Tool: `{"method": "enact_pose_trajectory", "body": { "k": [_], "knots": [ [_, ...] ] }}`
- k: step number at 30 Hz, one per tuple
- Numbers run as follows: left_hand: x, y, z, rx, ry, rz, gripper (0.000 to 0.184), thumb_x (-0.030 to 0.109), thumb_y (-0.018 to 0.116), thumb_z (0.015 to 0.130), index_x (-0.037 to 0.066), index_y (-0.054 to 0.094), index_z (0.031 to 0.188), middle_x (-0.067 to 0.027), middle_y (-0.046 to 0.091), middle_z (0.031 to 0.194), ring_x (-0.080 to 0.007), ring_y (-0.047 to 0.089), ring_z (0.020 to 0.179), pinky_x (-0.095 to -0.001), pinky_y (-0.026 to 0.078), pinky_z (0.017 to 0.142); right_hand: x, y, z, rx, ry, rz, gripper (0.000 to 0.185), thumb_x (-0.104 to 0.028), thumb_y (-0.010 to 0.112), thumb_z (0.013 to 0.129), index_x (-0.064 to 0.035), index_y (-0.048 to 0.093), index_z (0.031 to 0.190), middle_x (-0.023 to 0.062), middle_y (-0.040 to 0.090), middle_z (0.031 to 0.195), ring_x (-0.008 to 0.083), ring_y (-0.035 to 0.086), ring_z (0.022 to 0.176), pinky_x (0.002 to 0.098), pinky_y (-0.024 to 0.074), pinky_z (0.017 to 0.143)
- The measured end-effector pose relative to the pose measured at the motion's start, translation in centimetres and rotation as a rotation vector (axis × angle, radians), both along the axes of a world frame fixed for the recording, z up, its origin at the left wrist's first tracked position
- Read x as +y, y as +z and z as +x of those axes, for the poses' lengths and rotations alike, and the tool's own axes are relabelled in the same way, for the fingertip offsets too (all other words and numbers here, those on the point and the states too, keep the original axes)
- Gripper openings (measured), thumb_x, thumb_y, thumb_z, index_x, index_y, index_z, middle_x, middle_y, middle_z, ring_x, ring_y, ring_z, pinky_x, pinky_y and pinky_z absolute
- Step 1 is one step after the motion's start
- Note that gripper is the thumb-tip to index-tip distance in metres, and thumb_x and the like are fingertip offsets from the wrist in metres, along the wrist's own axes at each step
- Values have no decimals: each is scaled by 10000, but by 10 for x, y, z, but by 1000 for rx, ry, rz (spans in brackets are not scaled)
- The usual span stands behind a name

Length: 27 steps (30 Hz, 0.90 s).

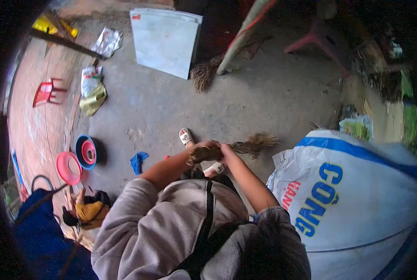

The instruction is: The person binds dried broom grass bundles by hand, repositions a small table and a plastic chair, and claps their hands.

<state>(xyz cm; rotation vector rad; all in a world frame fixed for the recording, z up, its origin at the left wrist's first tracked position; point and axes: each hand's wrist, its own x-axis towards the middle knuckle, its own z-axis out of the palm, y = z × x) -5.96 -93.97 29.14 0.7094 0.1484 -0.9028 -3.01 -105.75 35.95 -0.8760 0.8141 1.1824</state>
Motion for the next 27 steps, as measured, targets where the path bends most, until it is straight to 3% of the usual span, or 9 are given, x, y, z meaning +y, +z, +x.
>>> {"method": "enact_pose_trajectory", "body": {
  "k": [2,3,5,8,11,17,18,21,27],
  "knots": [
    [64,36,4,61,39,261,225,231,450,785,29,550,789,-116,596,708,-248,587,619,-357,493,610,39,-50,10,150,126,341,280,-261,341,841,-112,576,872,71,605,819,206,587,730,384,482,678],
    [87,4,7,729,185,19,191,216,448,777,52,542,749,-102,596,679,-241,581,580,-356,493,567,58,-81,17,305,190,628,277,-272,344,840,-112,570,841,61,597,785,201,577,689,366,480,644],
    [135,33,10,715,300,150,181,199,441,777,50,538,744,-99,594,675,-246,581,574,-364,489,543,157,26,30,14,356,4,268,-294,352,834,-117,540,763,30,548,667,186,526,592,338,452,557],
    [186,96,36,724,530,351,174,181,429,779,38,526,766,-105,590,683,-255,579,566,-377,487,510,221,-72,52,-33,569,57,283,-312,366,823,-99,546,781,46,565,690,191,548,606,325,468,559],
    [220,80,58,764,830,439,224,236,427,806,41,512,738,-102,561,597,-226,555,476,-389,485,449,277,-47,75,-49,533,114,333,-313,353,825,-51,555,865,105,602,747,221,594,621,358,508,583],
    [267,110,65,703,634,416,208,233,391,838,55,482,780,-68,515,574,-176,520,443,-323,464,427,306,-51,102,-123,707,153,382,-313,282,852,-41,547,896,121,605,783,231,605,628,353,519,569],
    [273,112,65,685,651,404,216,229,396,830,57,493,742,-59,511,544,-177,492,410,-313,442,394,319,19,97,-45,566,76,359,-299,277,850,-47,532,829,90,582,686,195,570,536,320,500,508],
    [299,112,68,670,502,328,226,224,446,807,39,512,695,-77,539,537,-174,516,407,-285,454,381,334,-10,95,-32,570,11,301,-272,279,840,-85,480,715,19,450,515,111,390,348,227,379,331],
    [388,-15,110,700,458,-51,185,180,474,763,19,552,717,-101,564,597,-217,563,516,-319,496,513,414,-30,168,180,743,43,315,-235,274,828,-87,538,741,28,492,581,105,398,372,199,334,303]
  ]
}}
